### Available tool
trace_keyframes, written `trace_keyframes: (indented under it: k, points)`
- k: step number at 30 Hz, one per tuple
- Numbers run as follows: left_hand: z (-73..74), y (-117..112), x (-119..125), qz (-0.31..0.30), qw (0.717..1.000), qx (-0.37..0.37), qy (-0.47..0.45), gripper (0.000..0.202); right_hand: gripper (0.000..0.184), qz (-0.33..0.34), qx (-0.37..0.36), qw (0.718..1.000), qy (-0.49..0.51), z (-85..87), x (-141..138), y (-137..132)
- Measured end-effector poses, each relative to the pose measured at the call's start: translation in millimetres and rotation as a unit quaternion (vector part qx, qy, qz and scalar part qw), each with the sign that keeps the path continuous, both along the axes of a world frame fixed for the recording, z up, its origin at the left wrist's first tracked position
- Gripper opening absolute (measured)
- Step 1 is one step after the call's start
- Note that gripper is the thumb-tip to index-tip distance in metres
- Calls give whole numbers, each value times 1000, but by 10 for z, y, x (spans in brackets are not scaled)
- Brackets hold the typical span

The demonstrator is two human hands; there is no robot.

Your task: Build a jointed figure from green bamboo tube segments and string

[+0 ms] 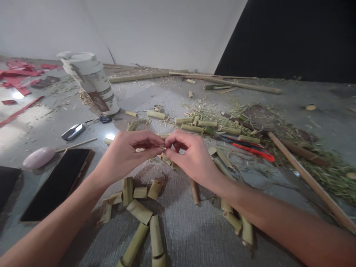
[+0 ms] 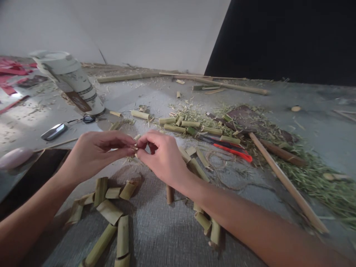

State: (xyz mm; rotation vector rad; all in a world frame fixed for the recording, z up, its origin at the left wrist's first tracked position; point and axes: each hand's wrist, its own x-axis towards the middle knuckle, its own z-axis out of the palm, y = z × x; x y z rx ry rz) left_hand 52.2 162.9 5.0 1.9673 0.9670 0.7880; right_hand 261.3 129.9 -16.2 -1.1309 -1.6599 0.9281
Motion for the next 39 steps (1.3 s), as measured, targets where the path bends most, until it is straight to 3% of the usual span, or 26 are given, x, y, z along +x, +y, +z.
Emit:
trace_keyframes:
  k: [6,13,16,23,28,39]
  points:
    - [18,-2,-1,12,1000,-22,-8,7,11,-2,22,1000,8,-21,9,3]
    - [-28,-16,23,33,999,1,-22,8,9,-10,10,1000,8,-45,36,13]
    - [-35,-16,13,23,999,29,-15,8,3,-16,-9,1000,16,-57,47,15]
    - [-14,2,-13,-9,993,103,52,15,19,-18,-61,997,53,-62,52,16]
    - [5,2,-14,-4,996,68,53,5,21,2,-67,996,60,-63,47,15]
    - [63,-22,18,10,996,67,53,13,10,34,-77,995,53,-60,28,25]
